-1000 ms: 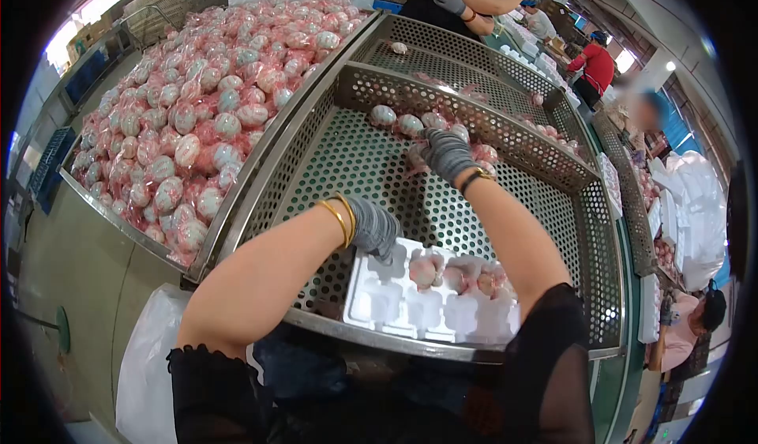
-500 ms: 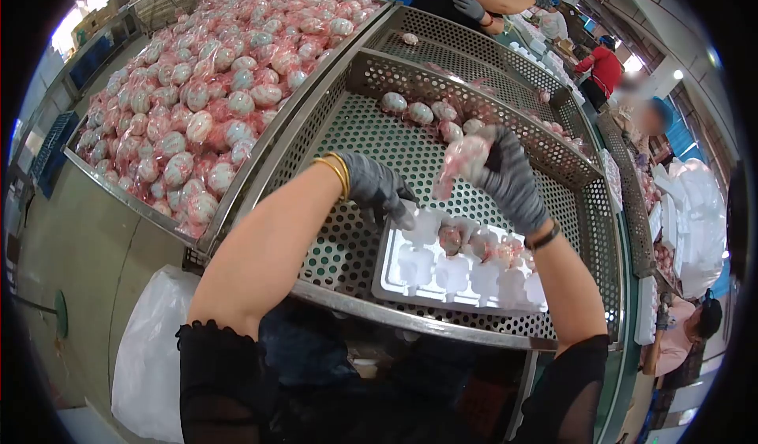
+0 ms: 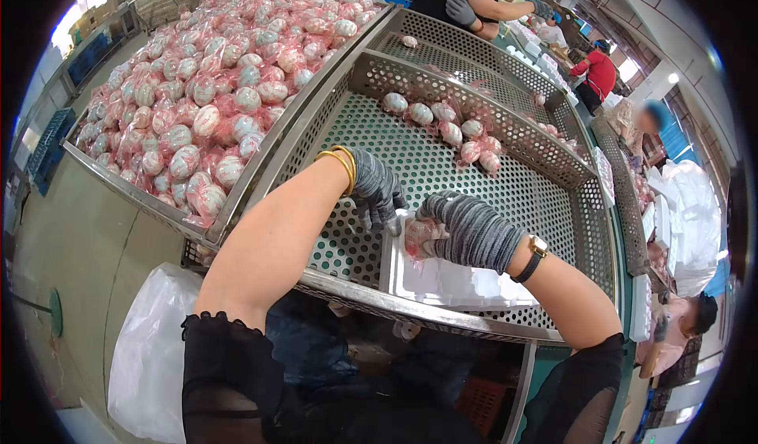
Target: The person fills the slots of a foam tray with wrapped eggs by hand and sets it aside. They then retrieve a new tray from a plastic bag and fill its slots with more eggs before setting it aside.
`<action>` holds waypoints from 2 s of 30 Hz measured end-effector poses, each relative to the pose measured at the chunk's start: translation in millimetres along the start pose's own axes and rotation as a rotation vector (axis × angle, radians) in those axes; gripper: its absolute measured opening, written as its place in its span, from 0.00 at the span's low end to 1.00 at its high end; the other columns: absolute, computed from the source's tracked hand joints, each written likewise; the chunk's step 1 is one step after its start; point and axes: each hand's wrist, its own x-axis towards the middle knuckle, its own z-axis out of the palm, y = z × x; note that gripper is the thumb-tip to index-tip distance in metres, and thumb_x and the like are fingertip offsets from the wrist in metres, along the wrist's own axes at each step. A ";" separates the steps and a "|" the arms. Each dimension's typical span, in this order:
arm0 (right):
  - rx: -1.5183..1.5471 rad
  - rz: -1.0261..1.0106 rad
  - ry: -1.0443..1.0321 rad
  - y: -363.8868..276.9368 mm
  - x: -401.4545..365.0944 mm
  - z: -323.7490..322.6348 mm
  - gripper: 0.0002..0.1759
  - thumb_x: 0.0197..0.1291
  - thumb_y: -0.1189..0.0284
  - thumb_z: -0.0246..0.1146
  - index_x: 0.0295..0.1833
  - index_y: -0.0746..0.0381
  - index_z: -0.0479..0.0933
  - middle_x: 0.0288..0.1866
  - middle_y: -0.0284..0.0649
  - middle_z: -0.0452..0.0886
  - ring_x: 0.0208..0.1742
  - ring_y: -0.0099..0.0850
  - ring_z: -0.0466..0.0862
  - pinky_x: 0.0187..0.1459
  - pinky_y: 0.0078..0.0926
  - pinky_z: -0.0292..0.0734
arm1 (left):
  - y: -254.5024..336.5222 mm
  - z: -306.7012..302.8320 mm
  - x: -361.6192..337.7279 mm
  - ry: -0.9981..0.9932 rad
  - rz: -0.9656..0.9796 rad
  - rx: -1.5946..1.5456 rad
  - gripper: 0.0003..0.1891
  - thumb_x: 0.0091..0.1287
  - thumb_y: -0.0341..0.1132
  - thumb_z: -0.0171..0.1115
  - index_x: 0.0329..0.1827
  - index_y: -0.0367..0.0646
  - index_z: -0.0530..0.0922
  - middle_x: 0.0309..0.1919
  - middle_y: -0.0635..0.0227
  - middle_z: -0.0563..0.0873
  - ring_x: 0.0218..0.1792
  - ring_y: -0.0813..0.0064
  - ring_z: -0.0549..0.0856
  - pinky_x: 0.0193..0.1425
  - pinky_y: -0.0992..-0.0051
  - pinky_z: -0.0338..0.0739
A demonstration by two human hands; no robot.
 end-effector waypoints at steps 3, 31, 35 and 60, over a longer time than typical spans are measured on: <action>-0.061 0.147 -0.079 -24.8 5.4 -10.3 0.13 0.47 0.66 0.65 0.35 0.64 0.77 0.28 0.48 0.80 0.35 0.45 0.81 0.38 0.38 0.76 | 23.4 0.1 -20.8 -0.013 -0.117 -0.023 0.27 0.52 0.53 0.69 0.48 0.41 0.79 0.35 0.65 0.85 0.35 0.73 0.81 0.41 0.72 0.75; -0.194 0.190 -0.150 -10.6 1.8 19.3 0.10 0.48 0.68 0.63 0.38 0.56 0.81 0.31 0.42 0.81 0.32 0.39 0.81 0.33 0.34 0.75 | 44.6 6.3 -8.9 0.004 -0.072 0.021 0.25 0.52 0.38 0.72 0.53 0.43 0.76 0.37 0.64 0.84 0.34 0.76 0.82 0.39 0.79 0.81; -0.129 0.063 0.036 20.9 -9.6 45.9 0.12 0.48 0.70 0.65 0.41 0.59 0.80 0.37 0.43 0.81 0.36 0.39 0.81 0.36 0.32 0.77 | 44.0 18.2 13.2 0.089 0.039 0.271 0.31 0.48 0.51 0.73 0.53 0.47 0.76 0.41 0.66 0.83 0.37 0.72 0.81 0.42 0.72 0.78; 0.614 0.466 0.094 229.3 -40.8 -28.4 0.30 0.54 0.66 0.65 0.62 0.64 0.67 0.42 0.42 0.78 0.27 0.28 0.79 0.35 0.26 0.79 | 71.9 30.7 0.6 0.180 -0.032 0.187 0.43 0.48 0.48 0.70 0.64 0.36 0.62 0.46 0.47 0.80 0.46 0.57 0.81 0.51 0.67 0.75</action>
